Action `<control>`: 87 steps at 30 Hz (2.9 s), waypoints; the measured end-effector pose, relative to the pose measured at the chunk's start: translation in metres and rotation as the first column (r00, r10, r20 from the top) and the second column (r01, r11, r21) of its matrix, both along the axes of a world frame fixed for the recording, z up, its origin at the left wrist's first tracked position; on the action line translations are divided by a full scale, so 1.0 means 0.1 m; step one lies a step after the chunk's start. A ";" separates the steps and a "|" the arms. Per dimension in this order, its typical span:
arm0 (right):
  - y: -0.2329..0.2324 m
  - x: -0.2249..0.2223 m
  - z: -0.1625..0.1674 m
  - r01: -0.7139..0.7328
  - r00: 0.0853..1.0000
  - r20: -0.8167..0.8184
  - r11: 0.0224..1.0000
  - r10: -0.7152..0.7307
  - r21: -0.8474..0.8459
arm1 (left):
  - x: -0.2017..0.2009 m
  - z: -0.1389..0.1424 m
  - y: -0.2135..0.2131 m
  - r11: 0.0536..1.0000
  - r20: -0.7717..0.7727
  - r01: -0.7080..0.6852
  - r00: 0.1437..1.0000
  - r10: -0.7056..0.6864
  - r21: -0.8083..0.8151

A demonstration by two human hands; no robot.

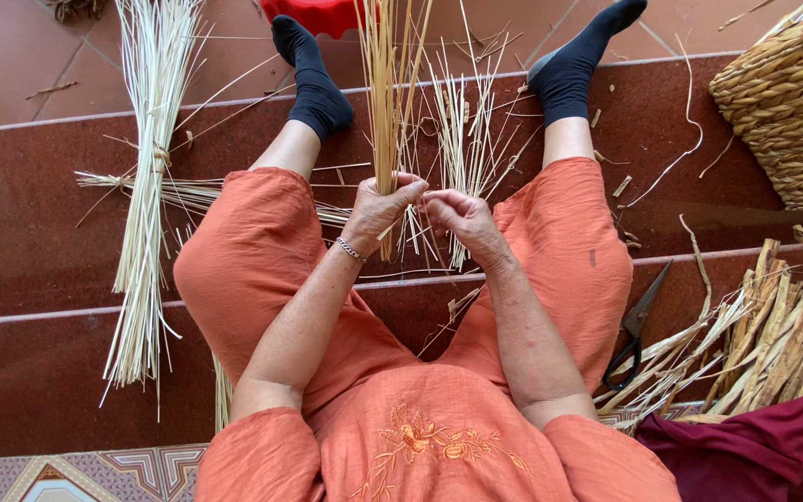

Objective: The person sits on a tiled floor and repeatedly pulls thin strips from a bundle of dried plant material held in the left hand, discarding the separated pieces onto the floor. The person occasionally uses shears to trim the bundle ends.

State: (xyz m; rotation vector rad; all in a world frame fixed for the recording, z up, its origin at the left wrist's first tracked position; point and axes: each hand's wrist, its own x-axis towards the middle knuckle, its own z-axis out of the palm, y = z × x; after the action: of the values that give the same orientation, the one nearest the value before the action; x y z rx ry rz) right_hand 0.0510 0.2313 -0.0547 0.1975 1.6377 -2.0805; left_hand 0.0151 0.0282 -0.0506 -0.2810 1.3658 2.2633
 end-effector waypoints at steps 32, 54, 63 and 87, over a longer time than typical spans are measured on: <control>-0.08 0.04 -0.23 -0.210 0.895 -0.113 0.633 0.431 0.745 | -0.09 0.20 -0.15 0.964 -0.096 -0.229 0.971 0.217 -0.137; -0.13 -0.14 -0.54 -0.133 0.991 0.099 0.675 0.089 0.726 | -0.16 0.44 -0.35 0.963 -0.110 -0.268 0.958 0.266 -0.003; 0.03 -0.15 0.35 0.110 0.980 -0.163 0.993 -0.116 -0.045 | -0.07 0.64 -0.16 0.981 -0.235 -0.154 0.964 0.123 -0.117; -0.13 -0.13 0.74 0.260 0.940 -0.178 0.948 -0.292 -0.182 | -0.12 0.73 -0.11 0.983 -0.271 -0.178 0.949 0.161 -0.040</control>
State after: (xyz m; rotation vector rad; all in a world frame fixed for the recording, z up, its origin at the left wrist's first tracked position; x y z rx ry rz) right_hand 0.0376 0.2181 0.0193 0.1761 1.6288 -2.5048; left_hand 0.0034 0.0171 0.0223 -0.1194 1.6067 2.4733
